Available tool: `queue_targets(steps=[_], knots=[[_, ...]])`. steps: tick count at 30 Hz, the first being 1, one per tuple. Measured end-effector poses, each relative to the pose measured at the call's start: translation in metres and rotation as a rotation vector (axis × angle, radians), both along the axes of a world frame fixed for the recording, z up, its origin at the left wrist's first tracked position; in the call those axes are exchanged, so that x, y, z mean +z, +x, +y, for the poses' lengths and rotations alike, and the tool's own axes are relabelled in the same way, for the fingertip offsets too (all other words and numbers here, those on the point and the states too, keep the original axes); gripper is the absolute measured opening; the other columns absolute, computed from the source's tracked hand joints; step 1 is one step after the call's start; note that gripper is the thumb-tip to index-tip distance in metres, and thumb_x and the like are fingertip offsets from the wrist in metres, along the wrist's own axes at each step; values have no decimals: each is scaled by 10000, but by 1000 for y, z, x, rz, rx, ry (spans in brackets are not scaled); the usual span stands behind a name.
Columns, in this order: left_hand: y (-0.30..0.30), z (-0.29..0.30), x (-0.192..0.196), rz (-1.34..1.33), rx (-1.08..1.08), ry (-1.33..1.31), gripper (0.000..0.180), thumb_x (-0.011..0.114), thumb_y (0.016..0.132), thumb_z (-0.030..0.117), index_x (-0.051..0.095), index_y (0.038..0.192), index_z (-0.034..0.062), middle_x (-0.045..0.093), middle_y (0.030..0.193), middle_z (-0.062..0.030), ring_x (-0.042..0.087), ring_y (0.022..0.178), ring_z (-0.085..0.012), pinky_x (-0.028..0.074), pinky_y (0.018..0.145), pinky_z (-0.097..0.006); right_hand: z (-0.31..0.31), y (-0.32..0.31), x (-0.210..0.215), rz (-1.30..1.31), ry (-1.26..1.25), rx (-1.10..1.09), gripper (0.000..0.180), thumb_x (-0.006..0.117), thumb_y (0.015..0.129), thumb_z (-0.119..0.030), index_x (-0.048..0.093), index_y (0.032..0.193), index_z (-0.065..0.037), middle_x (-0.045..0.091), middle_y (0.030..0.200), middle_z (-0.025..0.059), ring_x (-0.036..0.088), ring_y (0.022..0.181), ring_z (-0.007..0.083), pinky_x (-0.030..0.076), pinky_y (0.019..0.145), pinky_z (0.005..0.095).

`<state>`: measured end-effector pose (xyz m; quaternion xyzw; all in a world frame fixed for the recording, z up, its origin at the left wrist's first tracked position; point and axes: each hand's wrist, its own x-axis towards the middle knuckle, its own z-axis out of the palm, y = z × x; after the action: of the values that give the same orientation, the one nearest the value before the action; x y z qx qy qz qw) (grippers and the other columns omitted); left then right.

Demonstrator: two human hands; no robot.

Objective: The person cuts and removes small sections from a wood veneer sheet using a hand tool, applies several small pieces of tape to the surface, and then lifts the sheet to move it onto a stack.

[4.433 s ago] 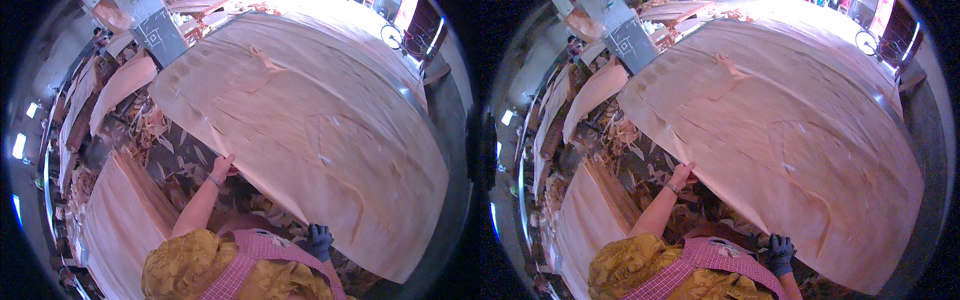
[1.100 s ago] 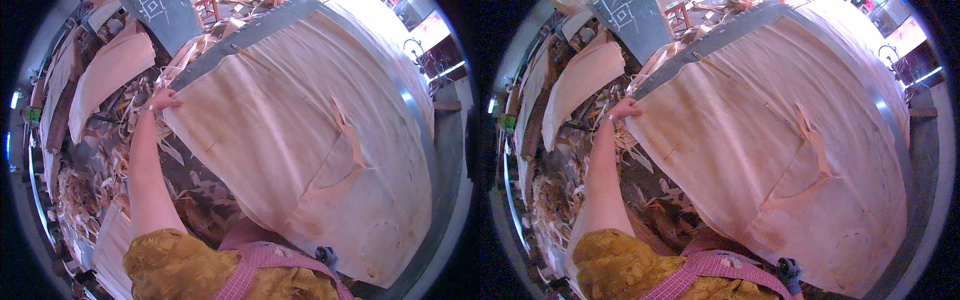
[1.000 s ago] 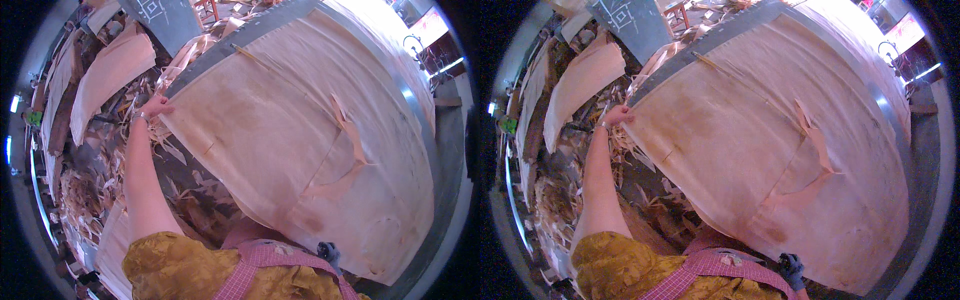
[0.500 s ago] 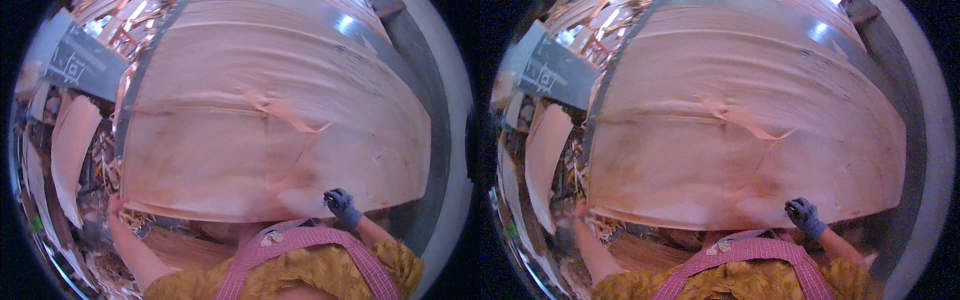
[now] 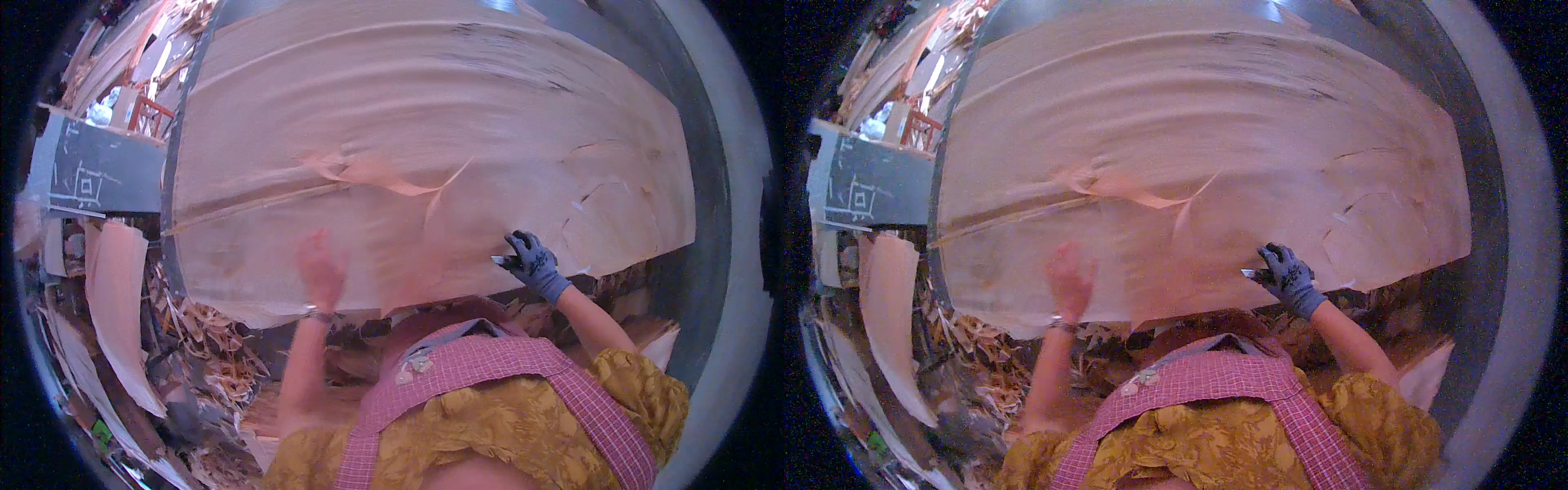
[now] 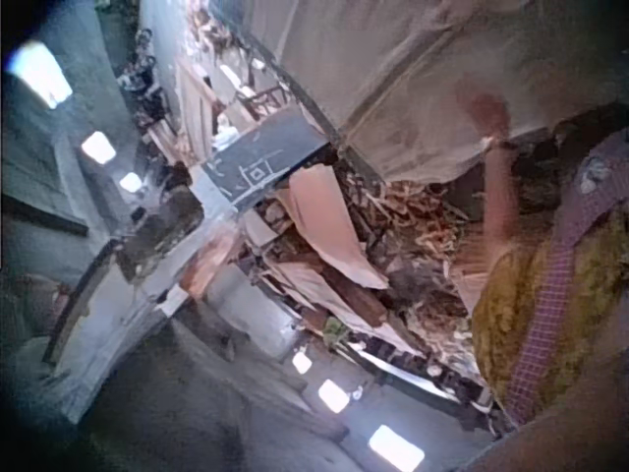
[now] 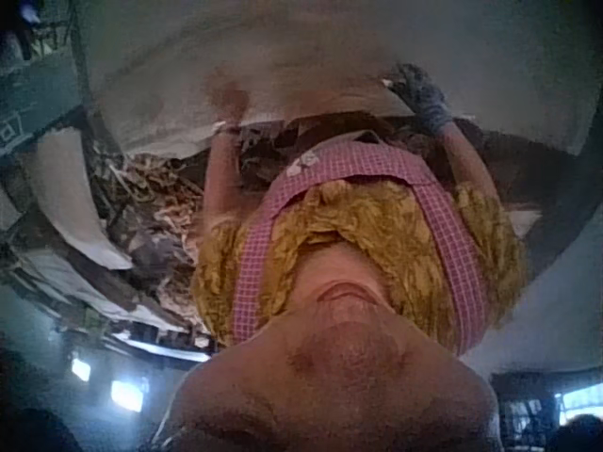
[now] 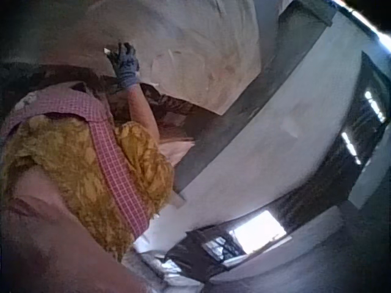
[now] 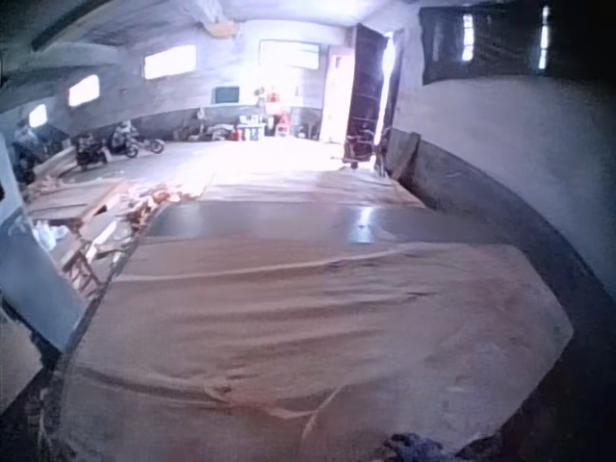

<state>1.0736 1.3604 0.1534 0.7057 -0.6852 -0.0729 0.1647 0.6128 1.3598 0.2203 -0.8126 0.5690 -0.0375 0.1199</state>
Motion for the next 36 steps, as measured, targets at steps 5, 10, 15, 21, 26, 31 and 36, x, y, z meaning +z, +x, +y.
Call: queue_targets(steps=[5,10,15,21,26,31,36], knots=[[-130,-38,2,14,367,167,833,703,774,504,410,1403,41,367,1462,-199,335,1357,-369,265,1096,-517,-19,-70,-7,-61,-28,-96,547,714,821,-388,556,1240,-73,547,1226,207,556,1096,367,509,879,444],[-191,-71,17,-105,-45,-1,878,718,746,527,390,1428,81,300,1508,-168,263,1402,-342,224,1120,-531,-131,-161,-23,-85,-264,-109,490,651,874,-363,543,1256,-75,543,1268,190,530,1135,363,510,873,447],[-261,-107,32,-329,-116,-2,583,735,752,419,573,1258,179,541,1279,-106,455,1239,-305,329,1036,-517,-278,-225,-51,98,-326,-40,410,569,925,-245,518,1298,-82,487,1383,166,483,1247,361,502,931,446],[-185,-49,18,-380,33,258,231,565,874,185,692,1062,145,674,965,-121,599,1044,-298,434,961,-452,-323,-282,-72,184,-246,41,443,500,934,-219,459,1365,-124,459,1418,143,464,1266,349,503,925,477],[-81,53,0,-654,358,483,262,548,864,187,673,1078,101,675,1053,-155,617,1033,-341,468,886,-497,-348,-268,-76,145,-202,99,331,570,894,-237,568,1207,-131,553,1262,131,505,1187,352,519,867,469],[-123,-49,30,-338,476,568,507,567,864,258,522,1324,51,598,1218,-239,576,1122,-397,447,955,-509,-344,-291,-71,9,-328,100,231,657,835,-215,596,1036,-119,580,1190,124,527,1149,351,534,810,463],[-133,-159,-15,-111,588,21,716,636,837,435,397,1388,45,529,1329,-219,534,1205,-360,418,998,-500,-331,-285,-42,-171,-537,283,236,695,811,-177,607,1018,-106,613,1144,125,576,1082,356,544,779,446]])
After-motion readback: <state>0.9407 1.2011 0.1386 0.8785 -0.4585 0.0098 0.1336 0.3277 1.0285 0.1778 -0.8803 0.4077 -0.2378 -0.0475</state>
